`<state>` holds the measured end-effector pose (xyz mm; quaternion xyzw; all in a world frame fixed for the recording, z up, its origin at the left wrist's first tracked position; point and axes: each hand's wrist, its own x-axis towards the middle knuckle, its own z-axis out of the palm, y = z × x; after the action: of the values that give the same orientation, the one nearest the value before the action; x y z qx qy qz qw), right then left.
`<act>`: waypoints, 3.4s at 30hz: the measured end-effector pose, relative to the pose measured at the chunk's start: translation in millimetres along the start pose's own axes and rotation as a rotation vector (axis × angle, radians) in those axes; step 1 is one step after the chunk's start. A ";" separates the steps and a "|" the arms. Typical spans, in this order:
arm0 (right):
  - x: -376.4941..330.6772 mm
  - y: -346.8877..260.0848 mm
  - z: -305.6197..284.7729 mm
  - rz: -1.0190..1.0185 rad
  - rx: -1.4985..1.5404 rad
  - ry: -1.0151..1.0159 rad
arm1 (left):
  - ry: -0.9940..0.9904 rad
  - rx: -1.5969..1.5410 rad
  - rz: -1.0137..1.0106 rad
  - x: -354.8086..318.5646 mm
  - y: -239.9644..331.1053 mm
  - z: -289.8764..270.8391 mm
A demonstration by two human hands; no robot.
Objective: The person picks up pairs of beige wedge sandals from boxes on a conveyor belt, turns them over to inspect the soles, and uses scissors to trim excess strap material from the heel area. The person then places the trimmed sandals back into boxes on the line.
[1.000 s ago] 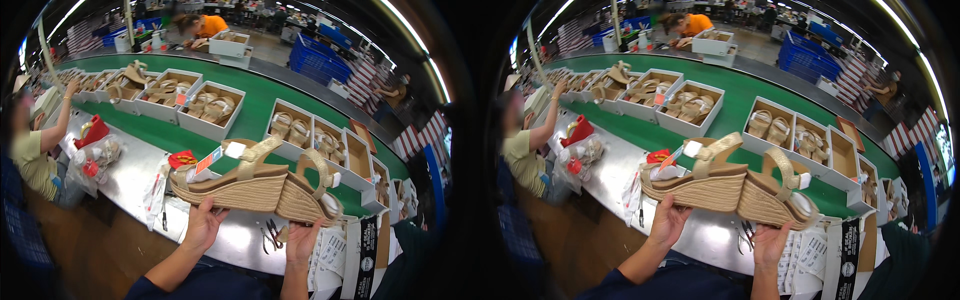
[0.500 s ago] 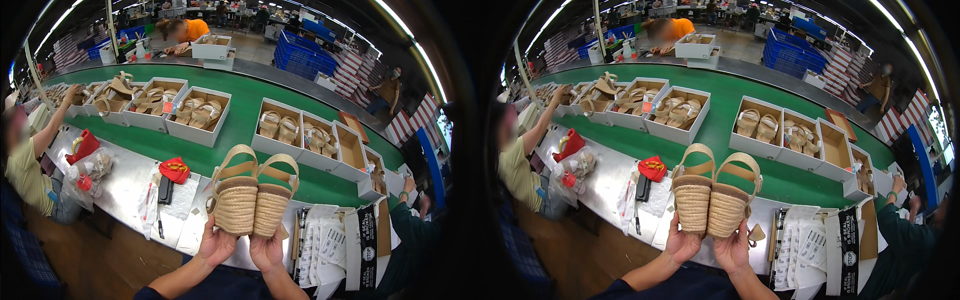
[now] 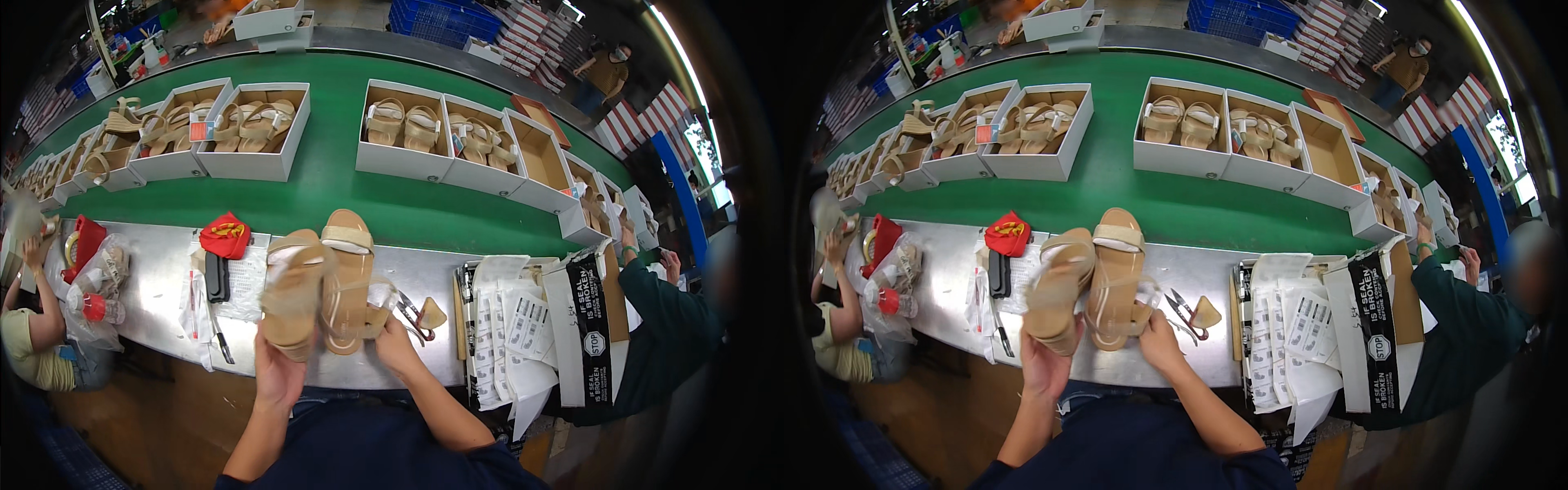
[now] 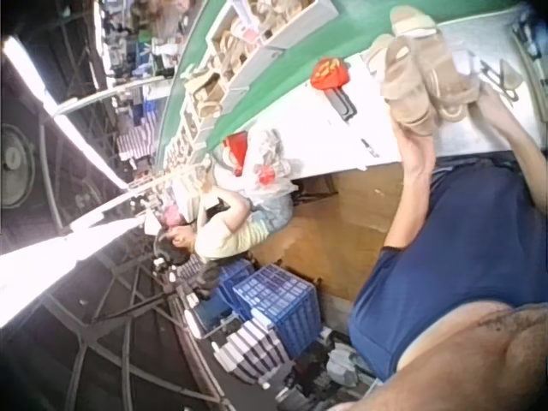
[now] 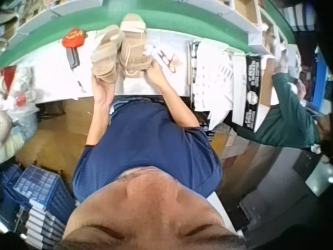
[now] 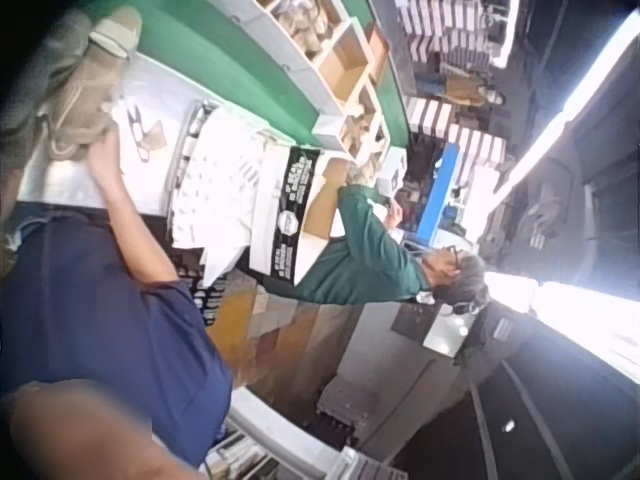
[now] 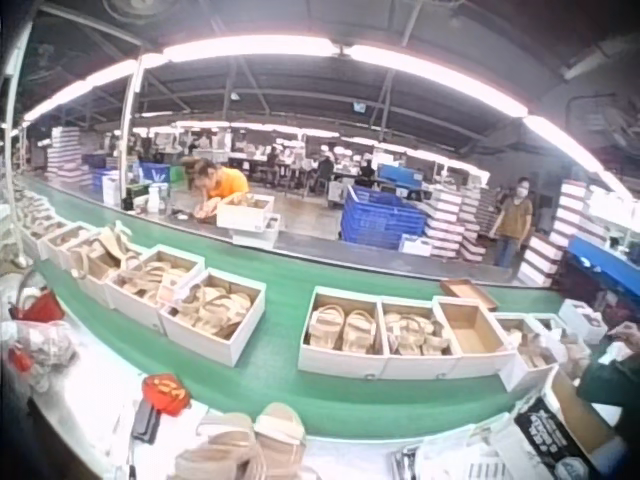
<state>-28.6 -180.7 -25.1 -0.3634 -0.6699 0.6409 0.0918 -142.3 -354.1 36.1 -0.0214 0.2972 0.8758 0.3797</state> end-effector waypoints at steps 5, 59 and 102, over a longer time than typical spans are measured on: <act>-24.3 -20.9 -49.3 -0.338 -1.002 0.513 | 0.048 0.518 0.503 -5.4 21.4 13.0; -30.9 -231.0 23.1 -0.579 -0.424 -0.096 | -0.200 1.822 1.090 -33.0 61.1 86.9; -0.3 -25.5 -96.5 0.232 -1.111 0.483 | 0.037 1.464 1.319 5.6 77.1 42.8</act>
<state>19.0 -102.2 14.1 -0.5623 -0.8200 0.1017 -0.0325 -190.5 -368.7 108.7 0.3752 0.7245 0.5113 -0.2700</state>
